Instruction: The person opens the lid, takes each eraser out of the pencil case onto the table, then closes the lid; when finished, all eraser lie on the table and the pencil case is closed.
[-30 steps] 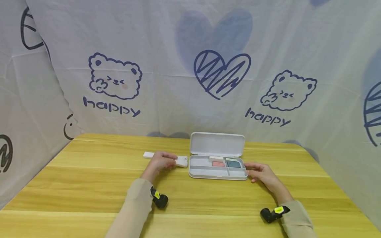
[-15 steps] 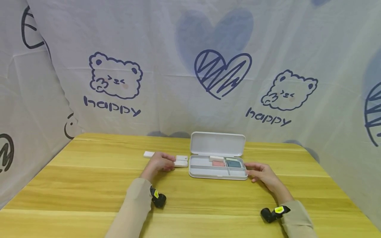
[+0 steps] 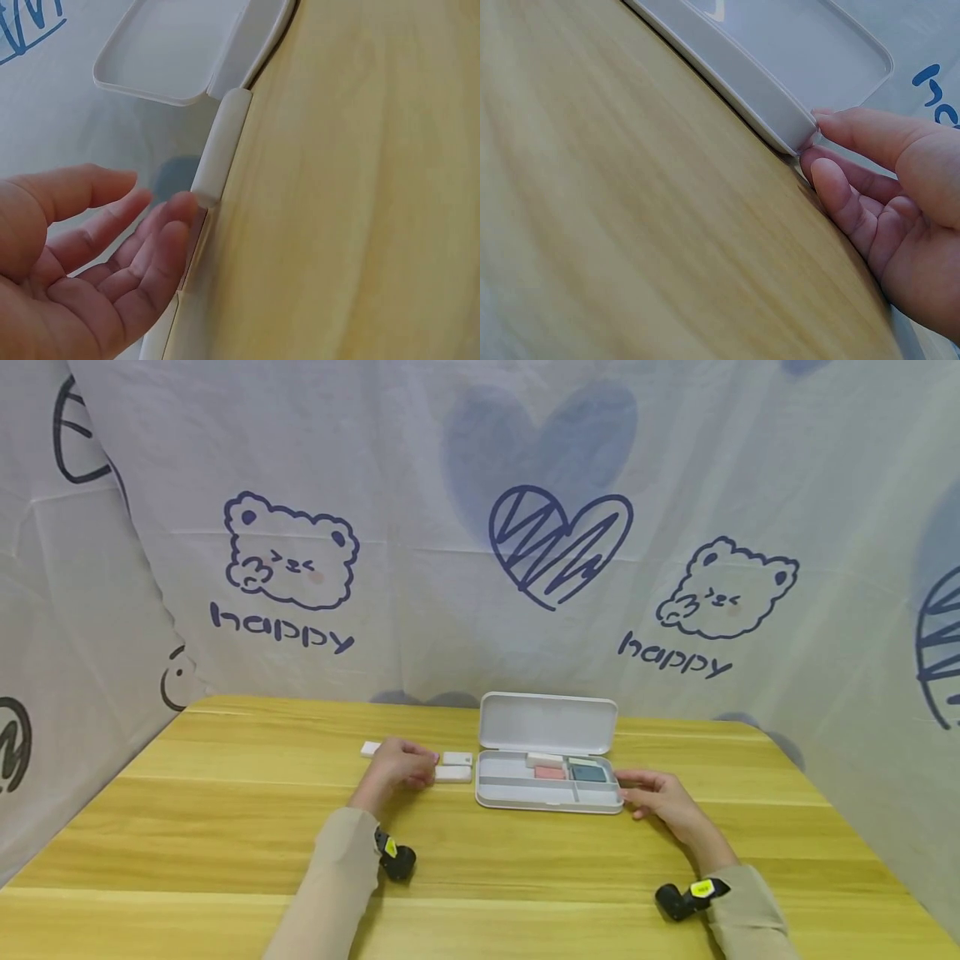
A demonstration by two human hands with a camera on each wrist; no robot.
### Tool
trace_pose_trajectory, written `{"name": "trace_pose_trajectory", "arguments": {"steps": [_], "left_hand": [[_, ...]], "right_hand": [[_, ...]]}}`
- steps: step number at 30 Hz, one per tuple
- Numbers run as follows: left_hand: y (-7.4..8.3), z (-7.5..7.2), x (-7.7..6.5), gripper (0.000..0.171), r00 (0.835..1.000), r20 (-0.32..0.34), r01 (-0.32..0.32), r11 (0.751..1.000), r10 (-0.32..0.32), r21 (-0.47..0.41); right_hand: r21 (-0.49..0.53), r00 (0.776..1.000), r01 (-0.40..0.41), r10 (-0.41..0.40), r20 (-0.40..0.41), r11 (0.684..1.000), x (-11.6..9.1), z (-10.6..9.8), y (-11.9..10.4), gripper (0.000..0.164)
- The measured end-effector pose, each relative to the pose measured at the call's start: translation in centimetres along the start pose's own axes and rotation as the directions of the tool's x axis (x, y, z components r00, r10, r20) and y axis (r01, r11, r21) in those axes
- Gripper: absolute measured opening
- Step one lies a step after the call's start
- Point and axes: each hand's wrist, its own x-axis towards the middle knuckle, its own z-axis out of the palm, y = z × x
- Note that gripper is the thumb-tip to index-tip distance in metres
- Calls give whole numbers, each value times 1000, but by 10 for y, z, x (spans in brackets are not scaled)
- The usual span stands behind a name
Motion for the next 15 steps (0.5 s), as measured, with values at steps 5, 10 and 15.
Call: {"name": "trace_pose_trajectory", "arguments": {"steps": [5, 10, 15], "left_hand": [[3, 3, 1, 18, 999, -29, -32, 1000, 31, -1], [9, 8, 1, 21, 996, -39, -84, 996, 84, 6], [16, 16, 2, 22, 992, -38, -117, 992, 119, 48]], "right_hand": [[6, 1000, 0, 0, -2, 1000, 0, 0, 1, 47], [12, 1000, 2, -2, -3, 1000, 0, 0, 1, 46], [14, 1000, 10, -10, -1, 1000, 0, 0, 1, 46]]}}
